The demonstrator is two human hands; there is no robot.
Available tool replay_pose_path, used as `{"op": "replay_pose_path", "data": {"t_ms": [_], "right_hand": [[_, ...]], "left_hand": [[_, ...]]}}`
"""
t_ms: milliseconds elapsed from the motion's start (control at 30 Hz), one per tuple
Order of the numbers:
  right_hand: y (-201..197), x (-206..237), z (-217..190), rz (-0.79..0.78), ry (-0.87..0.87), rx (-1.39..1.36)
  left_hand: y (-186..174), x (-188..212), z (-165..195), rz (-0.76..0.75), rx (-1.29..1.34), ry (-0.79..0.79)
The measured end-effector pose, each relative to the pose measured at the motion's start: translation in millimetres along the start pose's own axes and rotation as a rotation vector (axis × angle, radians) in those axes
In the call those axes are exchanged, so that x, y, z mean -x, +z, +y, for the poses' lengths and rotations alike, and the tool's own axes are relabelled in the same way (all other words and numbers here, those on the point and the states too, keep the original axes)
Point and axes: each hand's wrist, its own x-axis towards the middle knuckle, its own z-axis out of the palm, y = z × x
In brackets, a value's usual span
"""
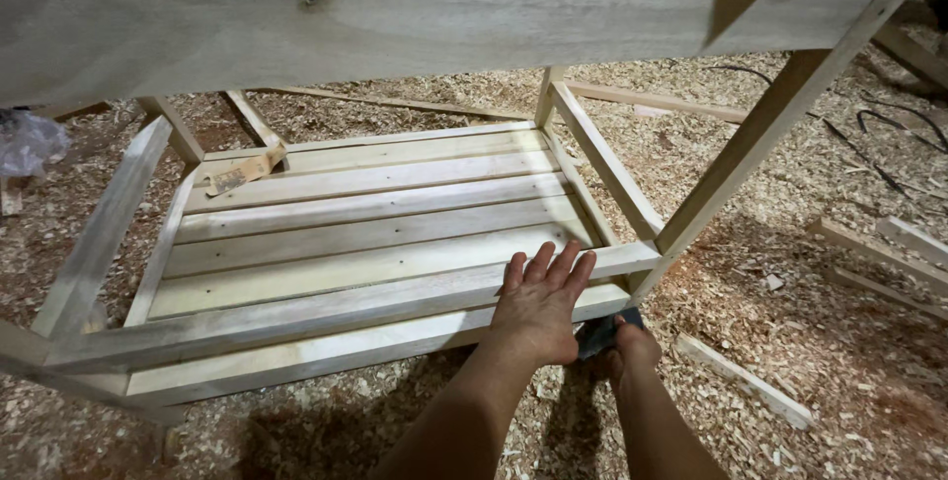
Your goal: The person smooths the edges and surfaces of a wooden shelf unit using a chisel and sandpaper. They alternate between scraping with the chisel and rubbing with sandpaper on multiple slats and frame edges.
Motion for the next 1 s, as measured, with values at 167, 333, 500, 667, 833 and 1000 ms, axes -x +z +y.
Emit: {"op": "replay_pose_path", "data": {"t_ms": [167, 333, 500, 667, 833, 1000], "right_hand": [[7.0, 7.9, -10.1, -0.026, -0.033, -0.103], [0.9, 10.5, -21.1, -0.094, -0.273, -0.011], [-4.8, -6.5, -12.3, 0.07, -0.202, 0.401], [0.3, -1.8, -5.5, -0.036, -0.038, -0.02], [7.2, 12.7, -5.6, 0.068, -0.344, 0.099], [4.6, 2.5, -6.6, 0.045, -0.138, -0.008]], "left_hand": [[-4.0, -0.4, -0.6, 0.008, -0.014, 0.017], [-2.3, -0.1, 1.1, -0.007, -0.002, 0.005], [-3.3, 2.7, -0.3, 0.019, 0.036, 0.011], [-3.1, 4.2, 0.2, -0.008, -0.01, 0.013], [-3.5, 2.1, 1.1, 0.002, 0.002, 0.01], [-3.8, 4.5, 1.0, 0.0, -0.007, 0.023]]}}
